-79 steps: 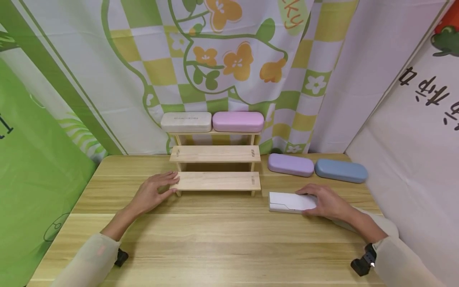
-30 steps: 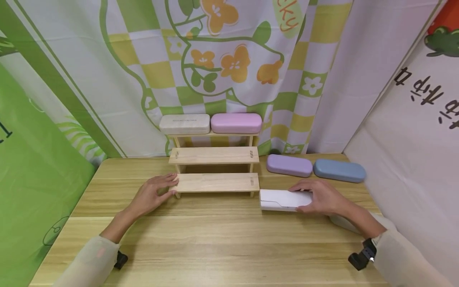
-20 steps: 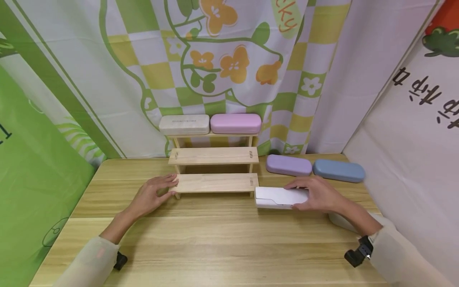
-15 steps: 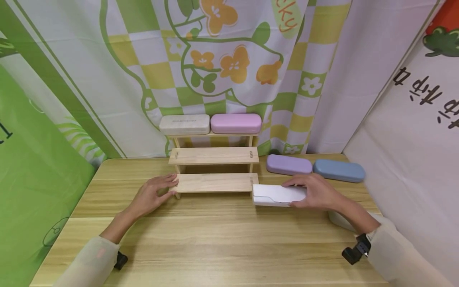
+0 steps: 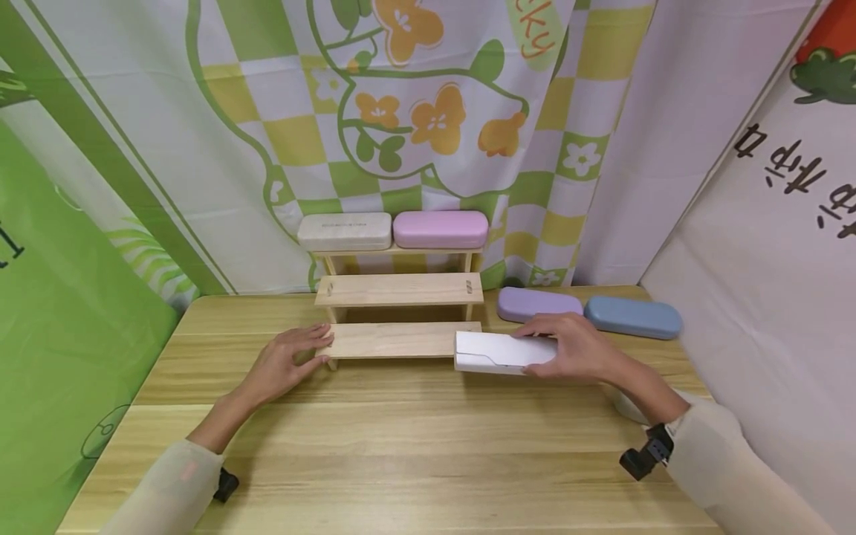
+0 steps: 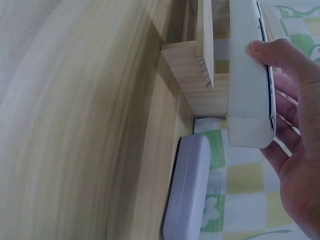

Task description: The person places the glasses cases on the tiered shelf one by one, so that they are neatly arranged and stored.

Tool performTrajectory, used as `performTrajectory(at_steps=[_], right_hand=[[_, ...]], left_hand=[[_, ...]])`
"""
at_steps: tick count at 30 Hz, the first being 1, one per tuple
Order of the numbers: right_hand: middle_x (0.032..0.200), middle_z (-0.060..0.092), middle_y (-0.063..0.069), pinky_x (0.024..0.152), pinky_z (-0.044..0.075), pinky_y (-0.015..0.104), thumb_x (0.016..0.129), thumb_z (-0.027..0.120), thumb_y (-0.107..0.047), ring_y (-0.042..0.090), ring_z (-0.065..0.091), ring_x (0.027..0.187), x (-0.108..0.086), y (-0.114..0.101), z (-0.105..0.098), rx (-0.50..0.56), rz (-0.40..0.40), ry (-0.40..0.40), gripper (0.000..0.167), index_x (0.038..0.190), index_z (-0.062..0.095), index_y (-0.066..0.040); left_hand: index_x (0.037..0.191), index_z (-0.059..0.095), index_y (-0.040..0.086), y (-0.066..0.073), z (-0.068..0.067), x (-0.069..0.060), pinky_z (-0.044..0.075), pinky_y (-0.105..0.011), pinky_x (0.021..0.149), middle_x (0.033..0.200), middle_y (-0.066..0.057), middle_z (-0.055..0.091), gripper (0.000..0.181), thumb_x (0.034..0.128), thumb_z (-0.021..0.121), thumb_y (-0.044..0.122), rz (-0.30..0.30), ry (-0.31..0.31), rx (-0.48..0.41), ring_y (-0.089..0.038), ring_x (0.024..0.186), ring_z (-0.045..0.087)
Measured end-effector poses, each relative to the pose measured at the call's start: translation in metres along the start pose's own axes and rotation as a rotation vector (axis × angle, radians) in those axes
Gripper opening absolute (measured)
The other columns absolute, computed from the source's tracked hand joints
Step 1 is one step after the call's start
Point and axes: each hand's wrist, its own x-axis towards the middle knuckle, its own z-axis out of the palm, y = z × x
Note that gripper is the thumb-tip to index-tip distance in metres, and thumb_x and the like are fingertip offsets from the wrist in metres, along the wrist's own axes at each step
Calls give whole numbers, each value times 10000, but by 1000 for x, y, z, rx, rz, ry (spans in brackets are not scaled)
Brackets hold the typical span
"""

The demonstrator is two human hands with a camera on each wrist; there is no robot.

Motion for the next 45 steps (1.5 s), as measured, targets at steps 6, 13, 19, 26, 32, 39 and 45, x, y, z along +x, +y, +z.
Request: performTrajectory(at_steps=[6, 13, 19, 26, 32, 39, 45], right_hand=[[1101, 800, -11, 693, 545, 200, 680, 977, -159, 124, 730, 942, 11, -3, 2, 43, -18, 12, 505, 1156, 810, -179], [1058, 804, 32, 667, 526, 162, 655, 979, -145, 127, 723, 873, 23, -4, 6, 63, -93, 57, 501, 1128, 814, -146], [1055, 801, 25, 643, 520, 161, 653, 978, -144, 91, 696, 852, 34, -4, 11, 77, -118, 74, 507, 1133, 815, -141], [1077, 797, 21, 675, 528, 170, 668, 980, -157, 124, 706, 893, 47, -10, 16, 73, -110, 84, 502, 1142, 815, -126], [1063, 800, 28, 666, 540, 206, 674, 975, -148, 163, 722, 884, 58, -11, 20, 72, -126, 101, 493, 1138, 814, -108], [1108, 801, 58, 680, 581, 268, 686, 973, -181, 233, 753, 941, 69, -14, 23, 64, -122, 111, 501, 1157, 815, -116], [1125, 802, 58, 646, 591, 325, 698, 969, -198, 237, 757, 936, 80, -20, 25, 63, -103, 108, 500, 1166, 815, -114]], left_hand=[[1263, 764, 31, 0, 0, 1, 474, -674, 1088, 1409, -175, 666, 389, 900, 856, 137, 6, 6, -1, -404, 1298, 649], [1254, 766, 26, 0, 0, 1, 476, -676, 1086, 1407, -179, 666, 385, 895, 860, 132, 10, 6, -1, -402, 1298, 650], [1259, 764, 27, -1, 1, 0, 482, -664, 1086, 1412, -175, 664, 390, 899, 858, 144, 11, 0, 6, -394, 1304, 647], [1259, 766, 33, -1, 1, 0, 474, -672, 1091, 1413, -172, 665, 386, 899, 857, 139, 6, 2, -1, -396, 1303, 648], [1252, 768, 28, -2, 1, -1, 483, -669, 1079, 1400, -181, 672, 386, 890, 860, 126, 18, 16, -3, -403, 1292, 653], [1243, 772, 27, 0, 1, 1, 500, -646, 1077, 1397, -175, 674, 383, 890, 864, 143, 27, 16, -5, -387, 1289, 659], [1242, 772, 23, -1, 1, 1, 503, -659, 1065, 1385, -182, 680, 384, 885, 867, 128, 32, 29, 0, -395, 1278, 665]])
